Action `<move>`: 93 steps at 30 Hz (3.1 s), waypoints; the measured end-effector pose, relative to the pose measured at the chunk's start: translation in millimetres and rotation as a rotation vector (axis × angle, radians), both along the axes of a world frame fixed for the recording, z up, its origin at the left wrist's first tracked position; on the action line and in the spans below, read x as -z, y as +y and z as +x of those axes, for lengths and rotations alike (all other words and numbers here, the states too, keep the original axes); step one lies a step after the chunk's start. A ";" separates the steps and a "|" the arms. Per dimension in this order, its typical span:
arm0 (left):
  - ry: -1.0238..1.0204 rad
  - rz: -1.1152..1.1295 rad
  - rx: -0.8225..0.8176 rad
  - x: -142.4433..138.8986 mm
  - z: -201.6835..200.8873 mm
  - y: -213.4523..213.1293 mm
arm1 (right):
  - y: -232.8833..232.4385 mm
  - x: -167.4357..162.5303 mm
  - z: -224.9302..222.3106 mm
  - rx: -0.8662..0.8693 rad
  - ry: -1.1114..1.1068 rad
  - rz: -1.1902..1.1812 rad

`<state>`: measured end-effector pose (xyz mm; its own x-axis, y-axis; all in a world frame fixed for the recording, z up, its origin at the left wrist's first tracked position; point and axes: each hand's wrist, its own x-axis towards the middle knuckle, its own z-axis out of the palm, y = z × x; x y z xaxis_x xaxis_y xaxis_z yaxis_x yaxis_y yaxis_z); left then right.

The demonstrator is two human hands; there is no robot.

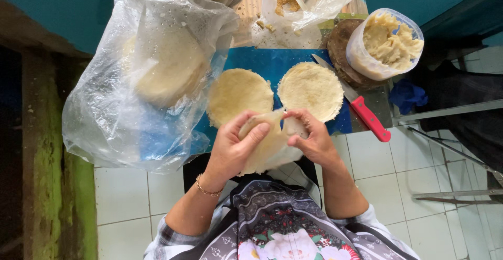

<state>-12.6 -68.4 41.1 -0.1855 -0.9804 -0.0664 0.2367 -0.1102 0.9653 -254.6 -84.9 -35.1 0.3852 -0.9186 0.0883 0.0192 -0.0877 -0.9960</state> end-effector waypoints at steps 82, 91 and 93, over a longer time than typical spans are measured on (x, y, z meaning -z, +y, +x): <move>0.157 -0.397 -0.591 69.1 -4.1 -2.0 | -47.2 -15.3 -36.5 0.796 -0.362 -0.149; -0.121 -0.426 -0.232 23.3 1.7 -12.1 | -27.8 -49.3 -14.4 0.734 0.765 -0.725; -0.084 -0.400 -0.101 12.6 -2.7 -10.3 | -20.4 -56.5 -1.3 0.409 0.421 -0.574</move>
<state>-15.3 -78.7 28.5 -0.0974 -0.9450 0.3121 0.1454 0.2968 0.9438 -255.9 -105.3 21.4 0.1359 -0.8493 0.5101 -0.4904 -0.5050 -0.7102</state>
